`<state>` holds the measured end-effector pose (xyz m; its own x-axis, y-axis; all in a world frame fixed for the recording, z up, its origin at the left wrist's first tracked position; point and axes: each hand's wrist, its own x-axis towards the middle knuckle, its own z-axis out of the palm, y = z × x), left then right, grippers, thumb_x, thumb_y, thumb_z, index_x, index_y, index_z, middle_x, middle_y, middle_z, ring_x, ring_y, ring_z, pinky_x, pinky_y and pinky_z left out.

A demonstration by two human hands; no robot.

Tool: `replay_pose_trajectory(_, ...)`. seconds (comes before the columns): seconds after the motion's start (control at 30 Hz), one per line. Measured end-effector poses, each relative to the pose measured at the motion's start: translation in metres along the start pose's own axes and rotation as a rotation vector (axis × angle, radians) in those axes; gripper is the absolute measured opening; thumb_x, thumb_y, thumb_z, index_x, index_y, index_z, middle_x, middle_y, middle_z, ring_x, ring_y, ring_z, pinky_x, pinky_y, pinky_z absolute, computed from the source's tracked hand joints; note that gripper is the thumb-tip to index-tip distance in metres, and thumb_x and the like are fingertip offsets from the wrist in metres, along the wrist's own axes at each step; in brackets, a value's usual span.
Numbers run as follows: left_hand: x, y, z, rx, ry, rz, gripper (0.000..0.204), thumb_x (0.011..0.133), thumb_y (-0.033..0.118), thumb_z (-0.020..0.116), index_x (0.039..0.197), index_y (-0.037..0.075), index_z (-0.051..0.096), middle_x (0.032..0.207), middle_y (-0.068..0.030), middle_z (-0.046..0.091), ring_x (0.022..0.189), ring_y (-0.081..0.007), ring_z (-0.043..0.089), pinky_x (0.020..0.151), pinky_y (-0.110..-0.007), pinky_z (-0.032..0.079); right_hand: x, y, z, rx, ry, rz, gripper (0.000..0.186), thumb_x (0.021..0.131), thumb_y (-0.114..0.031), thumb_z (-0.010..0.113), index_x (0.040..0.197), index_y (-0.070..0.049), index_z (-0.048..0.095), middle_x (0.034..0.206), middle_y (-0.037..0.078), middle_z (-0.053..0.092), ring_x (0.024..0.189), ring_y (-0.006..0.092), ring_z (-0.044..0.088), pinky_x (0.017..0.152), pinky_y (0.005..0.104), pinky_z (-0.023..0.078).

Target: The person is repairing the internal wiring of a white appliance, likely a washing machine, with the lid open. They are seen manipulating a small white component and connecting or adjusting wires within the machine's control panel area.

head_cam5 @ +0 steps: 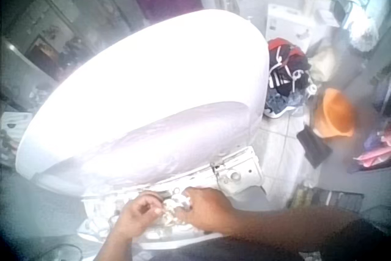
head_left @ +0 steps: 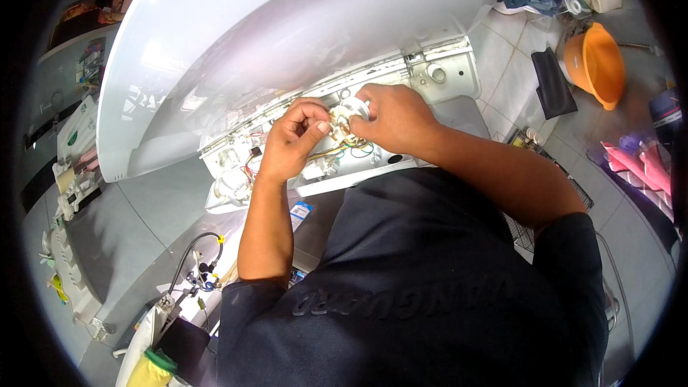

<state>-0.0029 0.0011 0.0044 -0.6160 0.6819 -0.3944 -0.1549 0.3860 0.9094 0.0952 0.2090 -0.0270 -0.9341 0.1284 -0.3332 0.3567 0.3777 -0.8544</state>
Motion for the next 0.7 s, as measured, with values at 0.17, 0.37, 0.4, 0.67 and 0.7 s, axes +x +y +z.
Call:
replay_pose_trajectory(0.17, 0.0010, 0.0003, -0.0003, 0.012, -0.002, -0.005, 0.009, 0.095, 0.010, 0.069, 0.099, 0.003, 0.064, 0.111, -0.0023, 0.057, 0.085, -0.0080, 0.051, 0.074, -0.023, 0.044, 0.0003, -0.0016, -0.0021, 0.003, -0.011, 0.002, 0.051, 0.077, -0.034, 0.074, 0.113, 0.001, 0.069, 0.078, 0.015, 0.070, 0.072, 0.0319, 0.069, 0.066, 0.0421, 0.052)
replay_pose_trajectory(0.37, 0.0016, 0.0012, -0.0001, 0.017, -0.001, -0.015, 0.009, 0.095, 0.010, 0.069, 0.099, 0.003, 0.065, 0.112, -0.0029, 0.057, 0.088, -0.0087, 0.052, 0.076, -0.024, 0.044, 0.0005, -0.0006, -0.0009, -0.006, -0.002, 0.000, 0.052, 0.077, -0.035, 0.074, 0.113, 0.002, 0.069, 0.079, 0.015, 0.070, 0.073, 0.0324, 0.069, 0.067, 0.0421, 0.052)
replay_pose_trajectory(0.4, 0.0016, 0.0009, -0.0001, 0.017, -0.002, -0.012, 0.009, 0.095, 0.010, 0.068, 0.099, 0.003, 0.065, 0.112, -0.0029, 0.057, 0.090, -0.0091, 0.052, 0.078, -0.024, 0.044, 0.0006, -0.0004, -0.0005, -0.007, -0.002, 0.003, 0.052, 0.077, -0.035, 0.074, 0.114, 0.001, 0.069, 0.079, 0.015, 0.070, 0.074, 0.0323, 0.069, 0.067, 0.0421, 0.053)
replay_pose_trajectory(0.67, 0.0013, 0.0012, 0.0012, 0.063, 0.013, -0.018, 0.008, 0.094, 0.007, 0.068, 0.101, 0.003, 0.063, 0.111, -0.0033, 0.058, 0.097, -0.0111, 0.054, 0.086, -0.026, 0.045, 0.0006, -0.0007, -0.0010, -0.006, -0.005, 0.012, 0.052, 0.077, -0.034, 0.073, 0.115, 0.001, 0.068, 0.079, 0.015, 0.070, 0.074, 0.0319, 0.069, 0.068, 0.0418, 0.053)
replay_pose_trajectory(0.7, 0.0014, 0.0011, 0.0033, 0.062, 0.037, -0.010, 0.008, 0.094, 0.006, 0.068, 0.101, 0.003, 0.064, 0.107, -0.0018, 0.058, 0.092, -0.0091, 0.052, 0.082, -0.025, 0.043, 0.0005, -0.0009, -0.0013, 0.000, -0.009, 0.008, 0.052, 0.077, -0.034, 0.074, 0.115, 0.001, 0.068, 0.079, 0.015, 0.070, 0.074, 0.0317, 0.069, 0.068, 0.0417, 0.053)
